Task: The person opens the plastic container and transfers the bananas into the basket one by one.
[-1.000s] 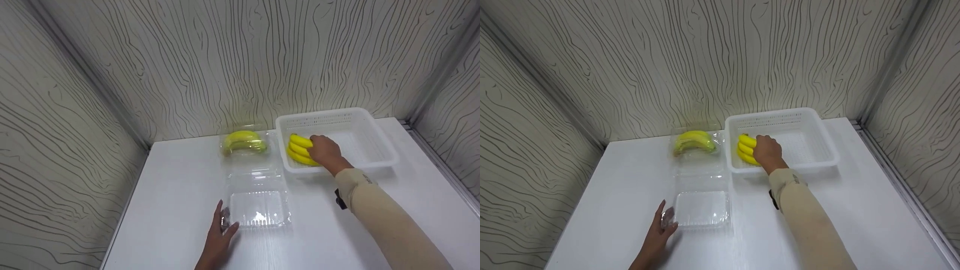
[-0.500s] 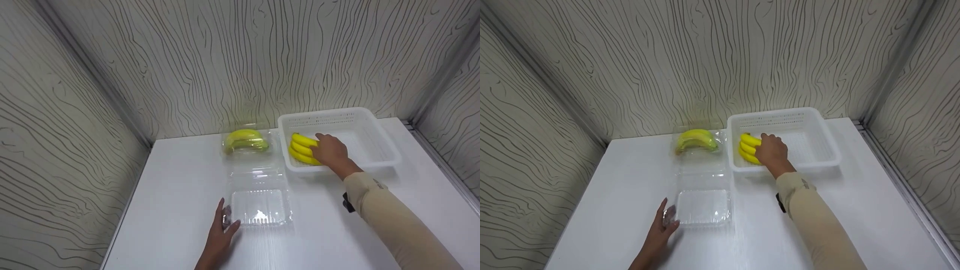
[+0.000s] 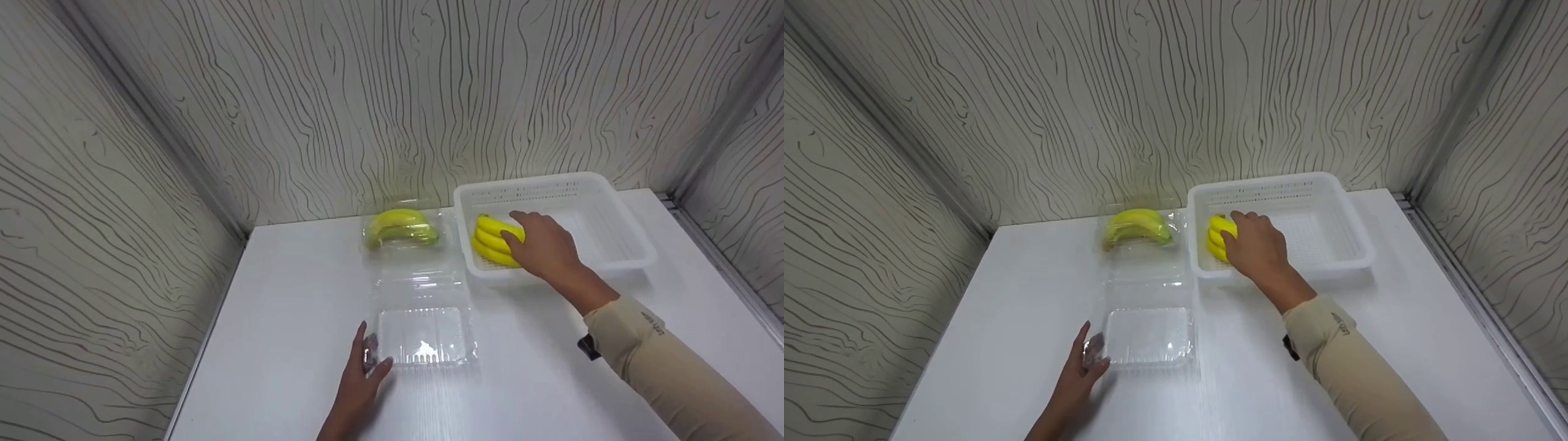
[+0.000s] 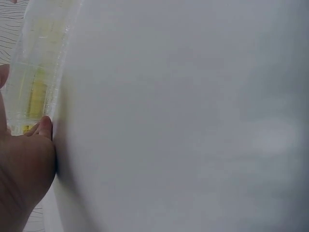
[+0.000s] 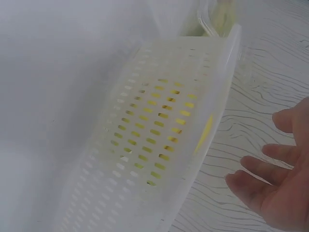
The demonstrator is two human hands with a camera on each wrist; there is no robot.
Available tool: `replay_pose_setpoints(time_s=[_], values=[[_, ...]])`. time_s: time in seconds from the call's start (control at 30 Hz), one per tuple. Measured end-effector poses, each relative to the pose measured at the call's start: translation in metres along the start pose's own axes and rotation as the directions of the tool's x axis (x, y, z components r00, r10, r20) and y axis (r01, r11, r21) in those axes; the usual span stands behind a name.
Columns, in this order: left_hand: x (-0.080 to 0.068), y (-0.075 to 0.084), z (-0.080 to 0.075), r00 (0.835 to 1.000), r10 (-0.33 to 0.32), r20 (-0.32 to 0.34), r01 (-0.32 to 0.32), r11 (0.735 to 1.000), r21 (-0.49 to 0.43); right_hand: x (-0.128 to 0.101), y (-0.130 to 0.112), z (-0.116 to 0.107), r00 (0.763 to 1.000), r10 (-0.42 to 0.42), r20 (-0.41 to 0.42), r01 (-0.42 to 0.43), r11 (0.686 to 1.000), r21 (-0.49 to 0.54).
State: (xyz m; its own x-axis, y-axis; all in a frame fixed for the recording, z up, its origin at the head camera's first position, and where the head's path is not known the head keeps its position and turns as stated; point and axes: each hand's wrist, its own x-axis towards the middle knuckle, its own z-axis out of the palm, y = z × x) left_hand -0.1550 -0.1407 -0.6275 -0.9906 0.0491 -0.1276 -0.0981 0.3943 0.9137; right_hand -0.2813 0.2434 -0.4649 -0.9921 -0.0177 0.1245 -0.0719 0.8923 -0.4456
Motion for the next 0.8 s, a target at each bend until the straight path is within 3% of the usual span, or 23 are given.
replay_pose_setpoints(time_s=[0.17, 0.33, 0.5, 0.6, 0.8], values=[[0.001, -0.001, -0.001, 1.000, 0.027, 0.000, -0.027, 1.000, -0.003, -0.005, -0.010, 0.004, 1.000, -0.010, 0.008, 0.010, 1.000, 0.028], [0.001, 0.001, 0.000, 1.000, -0.022, 0.000, 0.022, 1.000, 0.007, 0.000, -0.021, 0.017, 0.998, -0.012, 0.054, 0.007, 0.996, 0.087], [0.001, 0.003, 0.000, 0.997, -0.072, -0.002, 0.072, 0.997, 0.015, 0.016, -0.033, 0.037, 0.989, -0.008, 0.149, -0.020, 0.983, 0.183], [0.001, 0.003, 0.000, 0.999, -0.041, -0.012, 0.041, 0.999, 0.017, 0.028, -0.040, 0.050, 0.981, -0.005, 0.193, -0.045, 0.967, 0.251], [0.001, 0.002, 0.003, 0.999, -0.037, -0.019, 0.038, 0.999, 0.013, 0.046, -0.046, 0.068, 0.970, -0.030, 0.243, -0.054, 0.942, 0.332]])
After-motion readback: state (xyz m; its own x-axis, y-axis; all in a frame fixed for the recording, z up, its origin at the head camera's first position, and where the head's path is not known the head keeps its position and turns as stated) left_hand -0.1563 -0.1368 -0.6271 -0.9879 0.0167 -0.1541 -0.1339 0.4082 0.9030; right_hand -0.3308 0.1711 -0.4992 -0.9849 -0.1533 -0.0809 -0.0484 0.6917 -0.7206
